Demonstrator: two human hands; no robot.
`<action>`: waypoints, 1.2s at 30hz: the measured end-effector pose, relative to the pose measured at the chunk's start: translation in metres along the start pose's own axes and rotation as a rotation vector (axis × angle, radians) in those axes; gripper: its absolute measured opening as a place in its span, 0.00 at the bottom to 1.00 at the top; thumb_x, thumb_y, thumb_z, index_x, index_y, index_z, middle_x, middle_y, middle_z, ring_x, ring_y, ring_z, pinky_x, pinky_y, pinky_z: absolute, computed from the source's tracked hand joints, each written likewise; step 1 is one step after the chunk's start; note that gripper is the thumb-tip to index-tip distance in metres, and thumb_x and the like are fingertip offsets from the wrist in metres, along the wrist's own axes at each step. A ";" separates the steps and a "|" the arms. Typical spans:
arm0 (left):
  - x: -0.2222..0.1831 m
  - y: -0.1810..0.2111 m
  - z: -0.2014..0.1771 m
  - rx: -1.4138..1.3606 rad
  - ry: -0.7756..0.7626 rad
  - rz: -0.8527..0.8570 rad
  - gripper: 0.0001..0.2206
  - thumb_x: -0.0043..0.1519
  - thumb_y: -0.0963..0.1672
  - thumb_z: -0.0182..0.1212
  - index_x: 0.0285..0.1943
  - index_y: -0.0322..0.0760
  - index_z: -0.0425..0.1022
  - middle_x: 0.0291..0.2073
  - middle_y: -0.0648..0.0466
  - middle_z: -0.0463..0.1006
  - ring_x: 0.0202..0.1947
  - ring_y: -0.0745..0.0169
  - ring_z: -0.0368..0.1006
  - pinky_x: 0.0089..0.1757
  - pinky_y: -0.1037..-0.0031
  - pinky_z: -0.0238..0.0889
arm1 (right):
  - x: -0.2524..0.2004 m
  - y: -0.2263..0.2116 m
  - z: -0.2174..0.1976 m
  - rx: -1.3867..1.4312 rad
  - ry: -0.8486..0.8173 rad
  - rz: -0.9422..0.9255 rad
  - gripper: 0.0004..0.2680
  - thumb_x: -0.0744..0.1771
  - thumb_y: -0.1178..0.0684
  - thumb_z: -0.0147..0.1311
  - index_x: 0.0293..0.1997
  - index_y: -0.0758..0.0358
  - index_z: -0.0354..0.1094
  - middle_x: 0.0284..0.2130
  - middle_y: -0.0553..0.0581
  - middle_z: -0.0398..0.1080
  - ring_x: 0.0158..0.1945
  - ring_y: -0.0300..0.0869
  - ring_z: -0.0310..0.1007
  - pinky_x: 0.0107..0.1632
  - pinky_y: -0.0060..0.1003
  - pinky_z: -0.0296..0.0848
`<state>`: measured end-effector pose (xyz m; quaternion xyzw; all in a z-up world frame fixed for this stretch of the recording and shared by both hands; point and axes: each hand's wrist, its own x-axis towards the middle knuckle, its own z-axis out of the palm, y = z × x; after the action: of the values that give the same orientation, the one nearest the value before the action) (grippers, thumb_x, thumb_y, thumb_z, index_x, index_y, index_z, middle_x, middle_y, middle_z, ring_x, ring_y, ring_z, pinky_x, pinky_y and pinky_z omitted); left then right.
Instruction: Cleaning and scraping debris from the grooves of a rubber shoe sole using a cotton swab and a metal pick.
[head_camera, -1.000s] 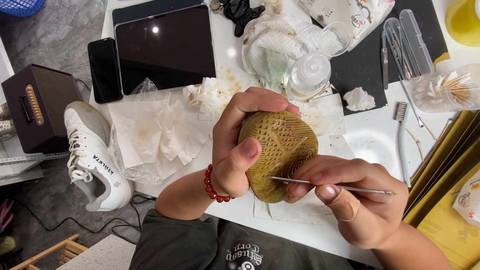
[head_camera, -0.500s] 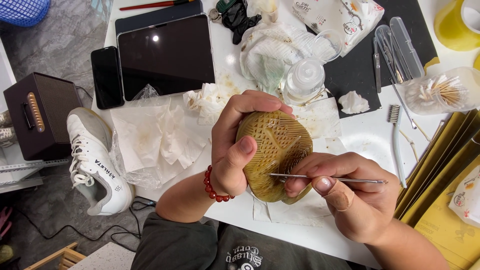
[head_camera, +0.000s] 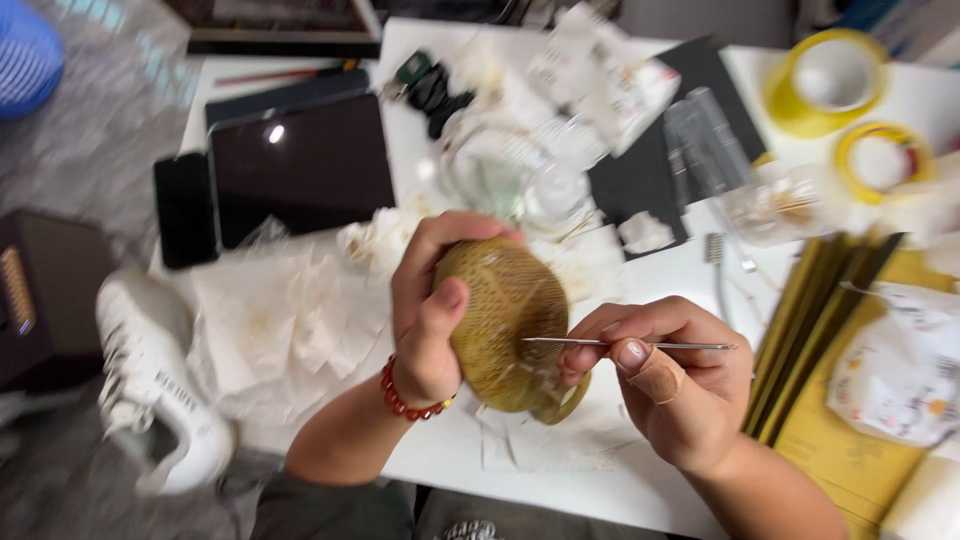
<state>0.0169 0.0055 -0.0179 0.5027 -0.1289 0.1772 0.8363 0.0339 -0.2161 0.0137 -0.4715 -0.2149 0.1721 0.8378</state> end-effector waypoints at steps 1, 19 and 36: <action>0.001 0.000 0.000 0.027 0.044 -0.009 0.22 0.73 0.49 0.51 0.65 0.23 0.65 0.52 0.39 0.75 0.50 0.59 0.74 0.53 0.71 0.71 | 0.001 -0.003 -0.002 0.013 0.016 -0.027 0.03 0.72 0.64 0.50 0.48 0.76 0.67 0.36 0.75 0.74 0.42 0.54 0.76 0.48 0.51 0.78; -0.008 0.029 0.004 0.333 0.028 0.342 0.20 0.73 0.50 0.55 0.60 0.26 0.68 0.50 0.44 0.75 0.45 0.64 0.72 0.49 0.77 0.67 | -0.142 0.052 -0.050 -1.312 0.363 -0.212 0.06 0.65 0.67 0.58 0.44 0.71 0.74 0.40 0.61 0.78 0.45 0.46 0.80 0.49 0.34 0.78; -0.005 0.018 0.008 0.361 -0.123 0.322 0.18 0.75 0.50 0.52 0.61 0.28 0.67 0.51 0.50 0.76 0.41 0.71 0.68 0.46 0.82 0.63 | -0.160 0.057 -0.050 -1.538 0.273 -0.206 0.07 0.61 0.64 0.63 0.41 0.67 0.77 0.38 0.56 0.78 0.47 0.47 0.78 0.47 0.37 0.77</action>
<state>0.0041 0.0056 -0.0017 0.6268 -0.2242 0.2972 0.6844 -0.0808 -0.3019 -0.0901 -0.9134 -0.2115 -0.1630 0.3073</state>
